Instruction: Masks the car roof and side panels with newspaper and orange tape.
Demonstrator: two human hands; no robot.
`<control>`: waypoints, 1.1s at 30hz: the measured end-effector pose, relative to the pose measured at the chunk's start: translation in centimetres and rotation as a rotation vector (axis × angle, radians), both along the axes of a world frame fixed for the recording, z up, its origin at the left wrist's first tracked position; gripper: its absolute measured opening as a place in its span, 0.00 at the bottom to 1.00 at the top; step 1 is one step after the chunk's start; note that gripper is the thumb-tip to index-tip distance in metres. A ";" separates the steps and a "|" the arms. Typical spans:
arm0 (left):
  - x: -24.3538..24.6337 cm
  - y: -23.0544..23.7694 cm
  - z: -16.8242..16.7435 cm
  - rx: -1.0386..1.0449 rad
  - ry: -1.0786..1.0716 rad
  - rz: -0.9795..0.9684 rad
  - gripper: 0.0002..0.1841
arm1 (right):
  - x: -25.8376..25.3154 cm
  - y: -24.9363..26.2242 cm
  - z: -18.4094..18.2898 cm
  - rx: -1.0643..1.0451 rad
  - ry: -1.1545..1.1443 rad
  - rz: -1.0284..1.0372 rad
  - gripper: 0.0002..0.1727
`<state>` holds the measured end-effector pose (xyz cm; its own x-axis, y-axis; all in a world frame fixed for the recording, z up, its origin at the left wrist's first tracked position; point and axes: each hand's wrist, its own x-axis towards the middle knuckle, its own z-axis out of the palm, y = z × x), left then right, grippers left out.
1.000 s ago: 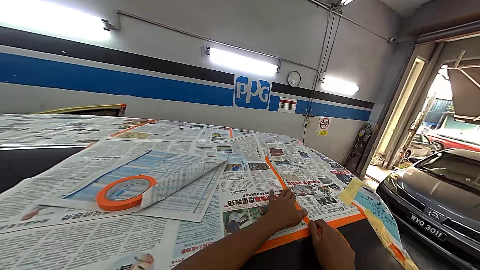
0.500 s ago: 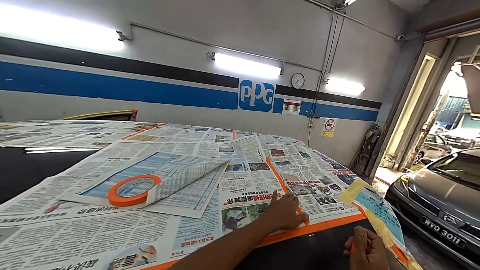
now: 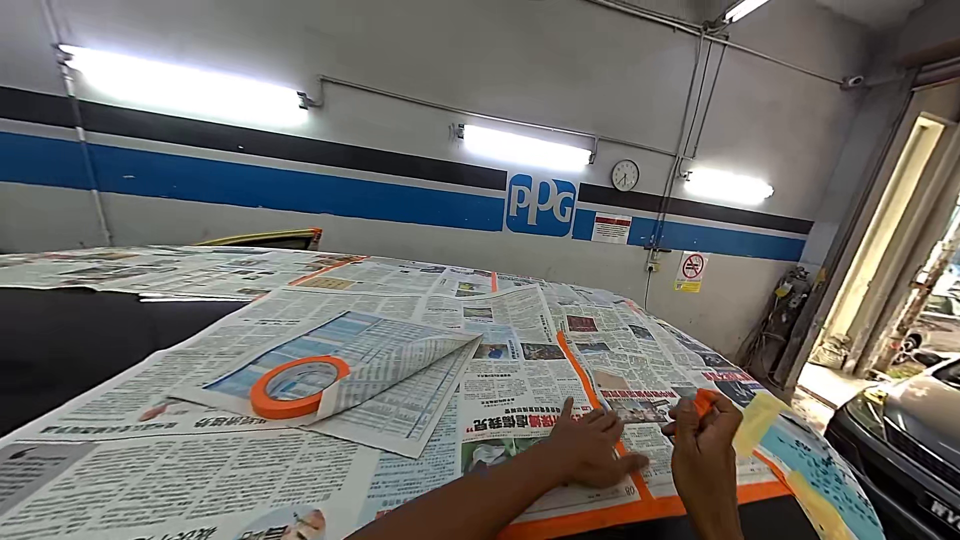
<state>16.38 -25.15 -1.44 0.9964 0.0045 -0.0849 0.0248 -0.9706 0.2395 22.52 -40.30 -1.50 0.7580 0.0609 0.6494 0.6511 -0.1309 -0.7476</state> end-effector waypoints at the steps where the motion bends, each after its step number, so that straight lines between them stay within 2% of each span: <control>1: 0.9 1.2 0.0 -0.019 -0.023 0.020 0.40 | 0.9 0.6 0.1 -0.065 -0.006 -0.010 0.25; 4: 3.7 4.7 -0.2 -0.028 -0.053 0.096 0.34 | 3.2 2.2 -0.2 -0.169 -0.029 -0.052 0.25; 12: 9.8 11.0 -0.7 0.005 -0.108 0.260 0.33 | 6.5 4.4 -1.2 -0.407 -0.095 -0.070 0.24; 15: 11.7 13.2 -0.6 0.030 -0.112 0.295 0.34 | 7.2 7.1 -0.2 -0.616 -0.107 -0.052 0.25; 19: 13.2 15.9 -0.4 0.016 -0.124 0.308 0.33 | 9.9 12.2 -0.2 -0.819 -0.277 0.023 0.25; 23: 14.3 18.4 -0.4 -0.005 -0.116 0.273 0.33 | 11.5 15.1 -1.4 -0.791 -0.340 0.060 0.25; 27: 15.8 21.0 -0.3 -0.031 -0.140 0.244 0.32 | 11.8 14.3 -2.0 -0.765 -0.424 0.068 0.23; 29: 16.7 21.7 -0.4 -0.027 -0.140 0.264 0.33 | 11.7 13.9 -2.2 -0.762 -0.393 0.087 0.24; 33: 18.9 24.1 -0.2 0.005 -0.162 0.381 0.35 | 12.0 13.8 -2.4 -0.718 -0.483 0.084 0.28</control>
